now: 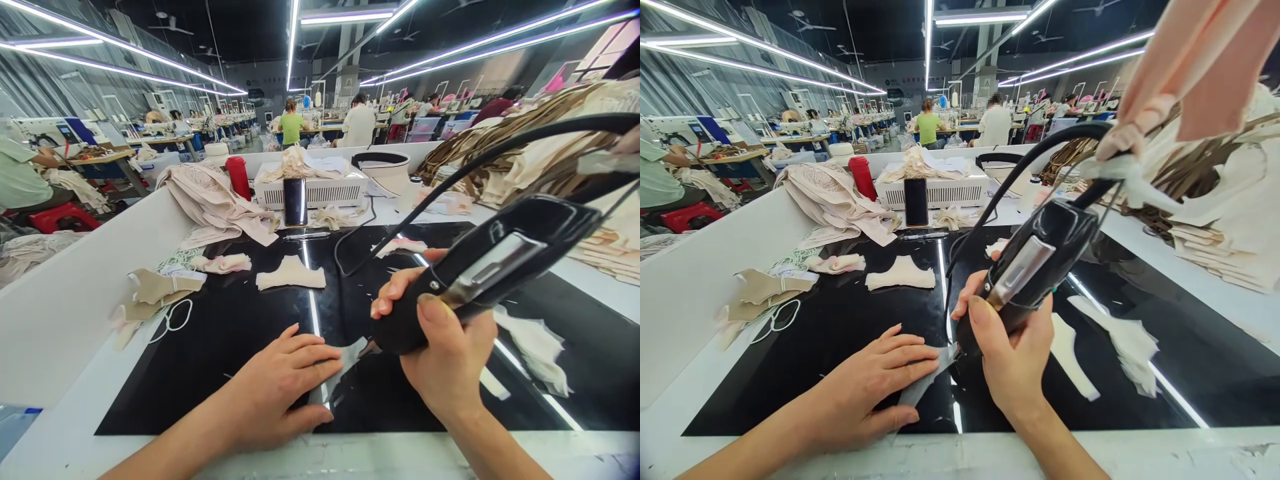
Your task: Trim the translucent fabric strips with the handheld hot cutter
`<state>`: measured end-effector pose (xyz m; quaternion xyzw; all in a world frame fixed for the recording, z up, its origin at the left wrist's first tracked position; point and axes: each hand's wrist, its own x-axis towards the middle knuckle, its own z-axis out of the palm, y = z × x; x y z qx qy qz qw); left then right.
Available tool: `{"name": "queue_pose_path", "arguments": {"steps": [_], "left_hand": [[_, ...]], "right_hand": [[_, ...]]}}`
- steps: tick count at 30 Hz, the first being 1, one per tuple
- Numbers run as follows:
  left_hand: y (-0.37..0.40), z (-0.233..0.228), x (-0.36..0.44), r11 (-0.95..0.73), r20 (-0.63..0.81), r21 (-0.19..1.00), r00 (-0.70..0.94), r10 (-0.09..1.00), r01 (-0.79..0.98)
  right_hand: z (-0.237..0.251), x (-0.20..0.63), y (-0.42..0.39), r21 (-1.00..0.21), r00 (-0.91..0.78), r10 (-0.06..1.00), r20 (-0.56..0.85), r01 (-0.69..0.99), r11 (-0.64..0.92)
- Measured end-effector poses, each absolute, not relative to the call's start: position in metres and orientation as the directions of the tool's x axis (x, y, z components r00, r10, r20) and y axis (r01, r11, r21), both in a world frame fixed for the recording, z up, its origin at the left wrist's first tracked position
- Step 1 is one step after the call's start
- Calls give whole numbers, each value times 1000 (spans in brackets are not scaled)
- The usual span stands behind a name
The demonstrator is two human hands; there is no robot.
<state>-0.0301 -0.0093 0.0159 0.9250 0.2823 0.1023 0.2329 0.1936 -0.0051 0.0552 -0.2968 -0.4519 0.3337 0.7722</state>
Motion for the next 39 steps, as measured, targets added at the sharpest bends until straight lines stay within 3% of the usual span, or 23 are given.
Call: {"name": "queue_pose_path", "arguments": {"steps": [9, 14, 30, 33, 36, 39], "left_hand": [[-8, 23, -27, -743, -39, 432, 834, 551, 511], [-8, 24, -26, -730, -55, 444, 830, 556, 519], [-7, 27, -27, -708, -31, 501, 828, 560, 497], [-6, 20, -30, -690, 59, 526, 788, 613, 498], [-3, 7, -32, -624, 192, 534, 638, 746, 570], [0, -3, -32, -573, 239, 510, 534, 811, 641]], "right_hand": [[51, 195, -5, -784, 353, 797, 491, -221, 581], [55, 203, 0, -732, 414, 746, 522, -232, 641], [50, 206, 3, -756, 401, 759, 513, -207, 620], [52, 209, 1, -767, 390, 759, 522, -173, 617], [53, 212, -1, -785, 361, 761, 538, -115, 609], [55, 215, -1, -793, 349, 757, 553, -58, 606]]}}
